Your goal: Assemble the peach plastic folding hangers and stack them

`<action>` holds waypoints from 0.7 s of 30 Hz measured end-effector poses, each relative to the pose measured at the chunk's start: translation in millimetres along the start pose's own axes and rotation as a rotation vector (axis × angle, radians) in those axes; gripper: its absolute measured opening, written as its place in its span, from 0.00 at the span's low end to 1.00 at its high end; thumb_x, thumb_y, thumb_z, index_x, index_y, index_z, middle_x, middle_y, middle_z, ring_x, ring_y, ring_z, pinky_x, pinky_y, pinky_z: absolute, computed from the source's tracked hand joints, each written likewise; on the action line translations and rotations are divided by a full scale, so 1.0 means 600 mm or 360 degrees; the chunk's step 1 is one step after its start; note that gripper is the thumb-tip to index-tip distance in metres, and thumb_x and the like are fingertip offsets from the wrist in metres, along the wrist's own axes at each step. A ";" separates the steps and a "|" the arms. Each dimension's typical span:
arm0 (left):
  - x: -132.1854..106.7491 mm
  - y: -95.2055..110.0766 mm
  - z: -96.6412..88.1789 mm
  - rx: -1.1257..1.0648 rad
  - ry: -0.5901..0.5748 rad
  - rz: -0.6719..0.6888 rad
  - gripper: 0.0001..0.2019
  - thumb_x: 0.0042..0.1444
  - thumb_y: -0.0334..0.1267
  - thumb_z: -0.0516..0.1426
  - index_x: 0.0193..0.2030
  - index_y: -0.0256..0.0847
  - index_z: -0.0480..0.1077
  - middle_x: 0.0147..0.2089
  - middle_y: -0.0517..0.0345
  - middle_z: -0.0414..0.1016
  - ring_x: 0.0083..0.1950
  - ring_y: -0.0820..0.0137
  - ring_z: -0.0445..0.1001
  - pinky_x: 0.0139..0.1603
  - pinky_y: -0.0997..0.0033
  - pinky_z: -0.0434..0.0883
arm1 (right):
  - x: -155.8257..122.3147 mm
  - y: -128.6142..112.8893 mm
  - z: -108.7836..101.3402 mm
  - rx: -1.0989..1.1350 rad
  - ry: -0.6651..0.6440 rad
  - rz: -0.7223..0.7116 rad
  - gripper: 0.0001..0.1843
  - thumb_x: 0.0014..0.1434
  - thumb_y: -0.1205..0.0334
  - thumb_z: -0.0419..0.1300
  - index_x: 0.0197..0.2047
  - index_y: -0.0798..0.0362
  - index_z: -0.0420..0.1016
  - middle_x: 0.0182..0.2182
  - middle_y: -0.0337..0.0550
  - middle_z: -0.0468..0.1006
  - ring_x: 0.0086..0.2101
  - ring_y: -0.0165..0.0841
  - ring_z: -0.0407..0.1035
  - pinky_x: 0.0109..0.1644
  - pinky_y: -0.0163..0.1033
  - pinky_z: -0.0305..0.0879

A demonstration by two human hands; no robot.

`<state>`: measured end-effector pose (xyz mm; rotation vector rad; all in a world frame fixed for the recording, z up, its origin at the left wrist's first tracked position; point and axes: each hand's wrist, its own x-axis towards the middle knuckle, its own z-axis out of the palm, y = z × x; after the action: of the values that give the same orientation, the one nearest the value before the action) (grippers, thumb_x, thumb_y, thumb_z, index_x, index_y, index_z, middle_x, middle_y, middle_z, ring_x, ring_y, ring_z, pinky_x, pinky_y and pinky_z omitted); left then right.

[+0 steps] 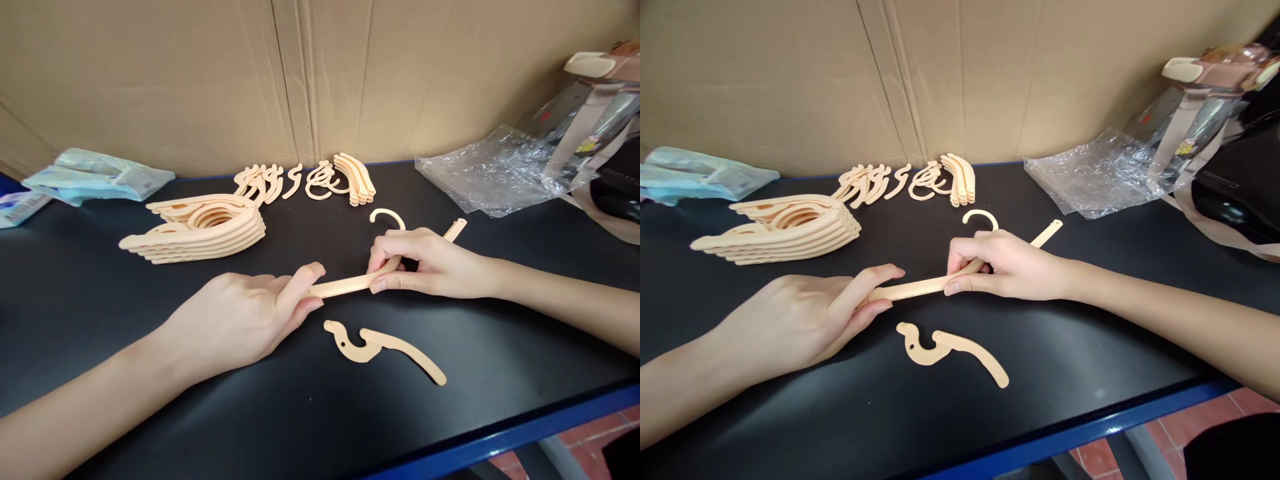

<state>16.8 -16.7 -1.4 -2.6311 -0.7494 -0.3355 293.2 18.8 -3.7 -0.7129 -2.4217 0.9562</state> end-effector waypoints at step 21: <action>0.011 0.014 -0.020 -0.0506 0.0004 0.0045 0.12 0.61 0.25 0.45 0.44 0.37 0.68 0.38 0.52 0.74 0.41 0.63 0.68 0.40 0.64 0.69 | 0.004 0.000 0.001 -0.0234 0.0014 -0.0105 0.16 0.53 0.54 0.71 0.31 0.54 0.70 0.27 0.34 0.73 0.29 0.26 0.65 0.33 0.33 0.60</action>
<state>25.2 -25.2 8.8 -2.9332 -0.7071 -0.4849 291.0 19.8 -3.4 -0.6808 -2.5110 0.7539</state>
